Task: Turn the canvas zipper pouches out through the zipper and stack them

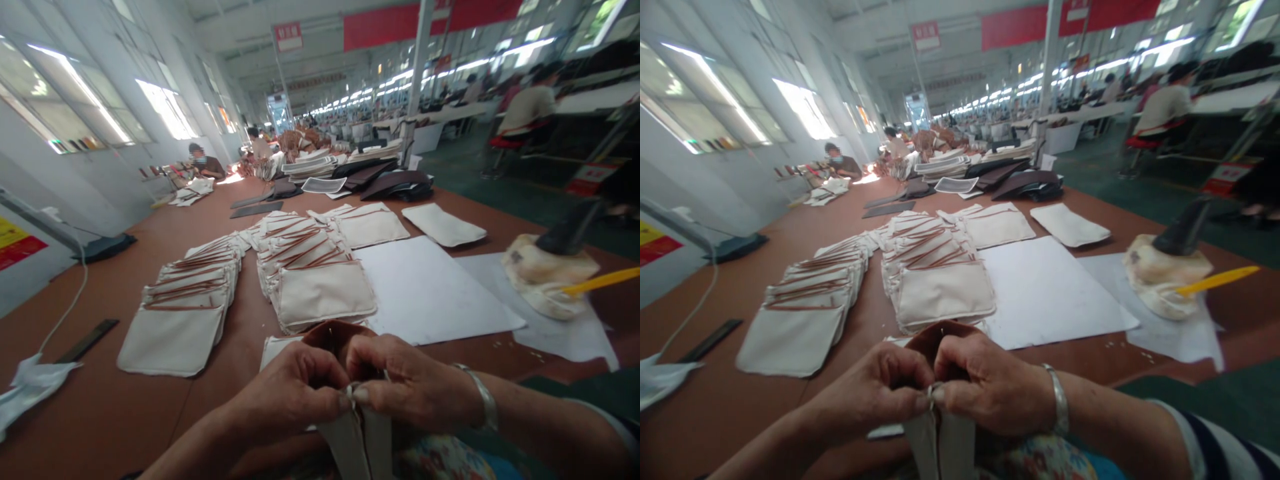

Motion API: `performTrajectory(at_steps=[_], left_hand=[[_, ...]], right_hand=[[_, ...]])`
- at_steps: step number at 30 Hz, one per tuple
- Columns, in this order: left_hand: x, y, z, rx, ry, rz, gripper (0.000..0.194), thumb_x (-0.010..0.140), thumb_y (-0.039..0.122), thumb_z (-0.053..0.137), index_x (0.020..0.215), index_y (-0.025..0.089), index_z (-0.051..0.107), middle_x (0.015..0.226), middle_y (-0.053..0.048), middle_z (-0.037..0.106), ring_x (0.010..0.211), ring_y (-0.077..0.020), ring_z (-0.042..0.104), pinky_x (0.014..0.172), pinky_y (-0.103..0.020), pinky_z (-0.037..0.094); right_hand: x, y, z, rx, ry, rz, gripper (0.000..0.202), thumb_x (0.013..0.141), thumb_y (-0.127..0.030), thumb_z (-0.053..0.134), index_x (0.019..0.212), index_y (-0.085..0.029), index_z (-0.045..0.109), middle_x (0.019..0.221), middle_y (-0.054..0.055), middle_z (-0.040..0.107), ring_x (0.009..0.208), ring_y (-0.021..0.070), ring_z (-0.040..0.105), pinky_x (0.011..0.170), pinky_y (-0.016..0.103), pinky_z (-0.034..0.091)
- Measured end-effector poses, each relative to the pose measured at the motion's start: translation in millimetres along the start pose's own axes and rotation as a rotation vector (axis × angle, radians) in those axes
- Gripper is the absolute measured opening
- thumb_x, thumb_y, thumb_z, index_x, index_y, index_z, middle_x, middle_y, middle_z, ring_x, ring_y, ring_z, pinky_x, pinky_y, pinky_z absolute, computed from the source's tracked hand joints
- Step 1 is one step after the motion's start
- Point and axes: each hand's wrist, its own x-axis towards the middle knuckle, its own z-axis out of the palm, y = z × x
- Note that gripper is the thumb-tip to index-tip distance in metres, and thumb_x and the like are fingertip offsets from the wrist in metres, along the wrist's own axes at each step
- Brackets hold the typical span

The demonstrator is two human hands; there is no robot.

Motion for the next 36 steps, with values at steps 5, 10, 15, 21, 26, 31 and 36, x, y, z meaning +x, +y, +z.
performTrajectory(at_steps=[5,10,15,21,26,31,36], left_hand=[[-1,6,2.6,0.003,-0.022,0.007,0.015,0.072,0.022,0.069,0.078,0.008,0.072,0.066,-0.001,0.059,0.059,-0.0094,0.044,0.053,-0.02,0.033],[-3,16,14.8,0.094,0.129,-0.001,0.03,0.066,0.037,0.078,0.068,0.011,0.063,0.063,0.002,0.05,0.06,-0.0099,0.04,0.051,-0.02,0.029],[-3,15,17.9,0.136,0.164,-0.036,0.021,0.069,0.031,0.071,0.071,0.01,0.068,0.061,0.002,0.05,0.057,-0.0097,0.039,0.05,-0.021,0.028],[-5,6,13.3,-0.011,0.094,-0.029,0.018,0.071,0.023,0.065,0.079,0.009,0.074,0.064,0.0,0.057,0.059,-0.011,0.043,0.055,-0.022,0.033],[-4,12,22.0,0.066,0.174,-0.018,0.019,0.073,0.027,0.065,0.074,0.009,0.071,0.062,0.0,0.054,0.058,-0.0108,0.041,0.052,-0.021,0.031],[-4,13,27.1,0.264,0.248,-0.003,0.02,0.075,0.028,0.06,0.071,0.01,0.068,0.061,0.0,0.051,0.06,-0.012,0.041,0.052,-0.022,0.032],[-4,6,25.8,0.385,0.243,0.132,0.015,0.077,0.019,0.055,0.068,0.012,0.065,0.061,0.001,0.05,0.058,-0.0108,0.04,0.051,-0.021,0.03]], right_hand=[[1,4,-1,0.029,-0.031,-0.05,0.013,0.086,-0.026,0.057,0.084,-0.014,0.055,0.081,0.001,0.054,0.071,0.0118,0.046,0.061,0.022,0.039],[0,6,1,-0.029,-0.009,-0.042,0.01,0.087,-0.024,0.056,0.083,-0.014,0.054,0.08,0.0,0.054,0.069,0.0112,0.046,0.06,0.022,0.038],[-1,9,3,-0.061,-0.008,-0.038,0.01,0.087,-0.023,0.054,0.083,-0.015,0.052,0.079,0.0,0.053,0.069,0.0116,0.045,0.058,0.022,0.037],[-2,7,-1,-0.036,-0.026,-0.026,0.014,0.09,-0.028,0.051,0.085,-0.015,0.052,0.082,0.001,0.054,0.071,0.0131,0.046,0.062,0.024,0.039],[-6,-1,1,-0.152,0.071,-0.06,0.017,0.083,-0.031,0.061,0.088,-0.015,0.055,0.083,0.002,0.055,0.07,0.0133,0.046,0.059,0.023,0.038],[-3,-4,5,-0.257,0.104,-0.107,0.006,0.075,-0.014,0.058,0.081,-0.016,0.057,0.076,0.002,0.058,0.07,0.0137,0.049,0.06,0.023,0.041],[4,7,12,-0.289,0.22,-0.236,0.014,0.068,-0.005,0.055,0.074,-0.017,0.057,0.072,0.002,0.061,0.07,0.0143,0.054,0.063,0.024,0.044]])
